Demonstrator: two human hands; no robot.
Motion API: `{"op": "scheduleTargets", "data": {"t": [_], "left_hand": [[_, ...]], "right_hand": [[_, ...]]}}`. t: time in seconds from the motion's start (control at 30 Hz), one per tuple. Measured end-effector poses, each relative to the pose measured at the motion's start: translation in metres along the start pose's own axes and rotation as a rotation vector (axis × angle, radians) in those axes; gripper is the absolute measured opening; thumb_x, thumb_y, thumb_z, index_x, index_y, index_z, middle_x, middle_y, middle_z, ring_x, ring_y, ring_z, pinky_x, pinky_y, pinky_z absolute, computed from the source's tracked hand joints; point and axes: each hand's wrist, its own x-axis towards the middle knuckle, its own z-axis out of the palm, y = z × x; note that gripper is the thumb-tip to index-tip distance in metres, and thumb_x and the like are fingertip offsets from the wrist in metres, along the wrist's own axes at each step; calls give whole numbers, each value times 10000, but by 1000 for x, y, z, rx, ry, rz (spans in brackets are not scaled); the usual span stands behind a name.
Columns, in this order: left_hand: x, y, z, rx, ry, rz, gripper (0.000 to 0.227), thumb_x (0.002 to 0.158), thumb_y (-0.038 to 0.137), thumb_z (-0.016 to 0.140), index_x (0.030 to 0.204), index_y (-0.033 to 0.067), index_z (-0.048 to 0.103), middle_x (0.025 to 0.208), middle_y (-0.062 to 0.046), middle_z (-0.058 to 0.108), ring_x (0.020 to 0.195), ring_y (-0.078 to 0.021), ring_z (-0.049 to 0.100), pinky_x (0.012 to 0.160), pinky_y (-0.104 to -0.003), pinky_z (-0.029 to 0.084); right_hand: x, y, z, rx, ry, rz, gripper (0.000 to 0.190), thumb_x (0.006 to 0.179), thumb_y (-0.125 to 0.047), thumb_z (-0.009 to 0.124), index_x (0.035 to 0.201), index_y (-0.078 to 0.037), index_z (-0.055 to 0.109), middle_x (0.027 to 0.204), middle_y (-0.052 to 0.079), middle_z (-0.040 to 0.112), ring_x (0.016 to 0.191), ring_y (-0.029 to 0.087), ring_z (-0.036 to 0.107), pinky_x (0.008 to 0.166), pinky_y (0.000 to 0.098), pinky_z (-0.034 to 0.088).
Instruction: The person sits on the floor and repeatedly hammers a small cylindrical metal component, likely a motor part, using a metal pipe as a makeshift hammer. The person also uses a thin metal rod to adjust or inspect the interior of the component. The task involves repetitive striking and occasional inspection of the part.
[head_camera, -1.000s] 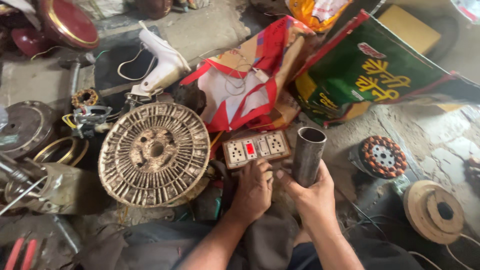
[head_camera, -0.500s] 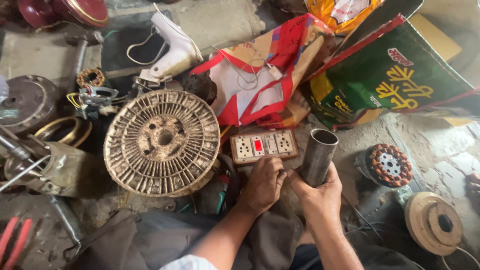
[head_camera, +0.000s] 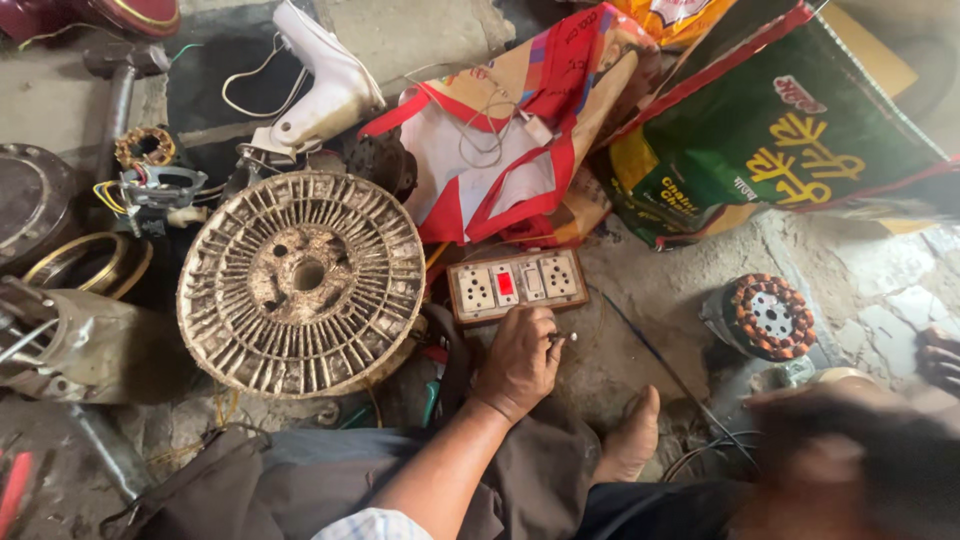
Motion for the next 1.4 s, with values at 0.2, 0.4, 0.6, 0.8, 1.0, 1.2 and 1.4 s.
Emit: {"op": "scheduleTargets", "data": {"t": [0.2, 0.4, 0.6, 0.8, 1.0, 1.2, 1.4], "left_hand": [[15, 11, -6, 45, -25, -45, 358, 796, 11, 736, 1041, 58, 479, 1066, -170, 570, 1043, -408, 585, 932, -512, 482], [1, 3, 0, -15, -58, -70, 302, 883, 13, 705, 1093, 27, 489, 1111, -183, 578, 1069, -415, 588, 965, -498, 492], [-12, -2, 14, 184, 17, -18, 416, 861, 48, 730, 1205, -43, 515, 1146, -259, 567, 1083, -481, 555, 964, -532, 461], [-10, 2, 5, 81, 22, -10, 326, 880, 18, 719, 1121, 27, 501, 1151, -196, 584, 1108, -424, 579, 993, -501, 481], [-3, 1, 4, 33, -5, -40, 305, 887, 5, 709, 1101, 38, 494, 1142, -171, 588, 1098, -402, 583, 988, -482, 488], [-5, 1, 6, 286, -12, 8, 458, 831, 73, 704, 1215, -72, 502, 1157, -270, 568, 1059, -475, 543, 925, -531, 464], [-5, -2, 12, -6, -15, -87, 237, 936, 86, 649, 1104, 34, 490, 1126, -194, 592, 1069, -420, 577, 950, -522, 477]], "right_hand": [[8, -47, -16, -273, 275, -246, 465, 783, -361, 779, 1099, -51, 638, 811, 150, 691, 690, 327, 674, 610, 445, 540], [3, -59, 0, -337, -71, 34, 597, 781, -384, 839, 1233, -72, 605, 793, 114, 718, 653, 242, 710, 652, 389, 586], [-10, -48, -15, -270, 222, -393, 538, 750, -380, 804, 1196, -143, 619, 950, 116, 729, 811, 250, 716, 768, 356, 582], [1, -41, -12, -604, -442, 290, 635, 880, -485, 802, 1300, -44, 622, 891, 167, 807, 754, 242, 746, 735, 300, 596], [-3, 19, -14, -214, 10, -165, 522, 763, -361, 753, 1208, -107, 654, 995, 130, 703, 834, 232, 703, 769, 358, 563], [-3, 68, 5, -215, -14, -114, 676, 703, -469, 794, 1273, -155, 611, 1055, 170, 732, 954, 350, 706, 806, 403, 555], [5, 33, -8, -352, -85, -26, 538, 741, -359, 785, 1225, -153, 671, 915, 129, 757, 862, 301, 720, 788, 405, 545]]}}
